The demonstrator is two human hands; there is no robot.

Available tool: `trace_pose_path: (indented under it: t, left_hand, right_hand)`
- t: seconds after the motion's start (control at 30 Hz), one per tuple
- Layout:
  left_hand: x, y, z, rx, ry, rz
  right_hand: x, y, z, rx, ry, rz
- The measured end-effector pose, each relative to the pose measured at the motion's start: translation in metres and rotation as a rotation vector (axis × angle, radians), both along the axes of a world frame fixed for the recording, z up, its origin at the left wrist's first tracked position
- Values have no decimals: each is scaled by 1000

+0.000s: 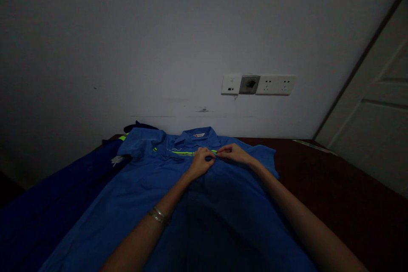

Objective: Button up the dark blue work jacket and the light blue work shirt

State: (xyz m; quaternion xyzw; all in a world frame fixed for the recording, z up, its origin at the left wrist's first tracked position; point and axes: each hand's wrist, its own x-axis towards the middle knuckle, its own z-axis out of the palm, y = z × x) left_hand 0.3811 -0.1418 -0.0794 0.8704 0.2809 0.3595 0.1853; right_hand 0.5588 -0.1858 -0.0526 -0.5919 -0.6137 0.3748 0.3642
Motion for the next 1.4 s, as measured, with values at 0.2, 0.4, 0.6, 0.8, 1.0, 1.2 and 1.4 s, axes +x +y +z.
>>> trace_pose_path:
  t: [0.2, 0.4, 0.6, 0.8, 1.0, 1.2, 1.4]
  left_hand:
    - [-9, -5, -4, 146, 109, -39]
    - [-15, -10, -4, 266, 182, -83]
    - [-15, -12, -4, 260, 153, -115]
    - [-15, -6, 15, 7, 21, -44]
    - [-21, 16, 26, -481, 105, 281]
    - [-24, 15, 18, -651, 180, 252]
    - [-24, 17, 13, -554, 159, 255]
  right_hand:
    - [-2, 3, -7, -127, -186, -50]
    - [-9, 1, -8, -191, -257, -9]
    - [-10, 0, -8, -216, -231, -5]
    - [-6, 1, -7, -216, -180, 23]
    - [-9, -2, 2, -242, -194, -48]
    - [-9, -3, 2, -227, -230, -28]
    - [-9, -1, 1, -225, -240, -46]
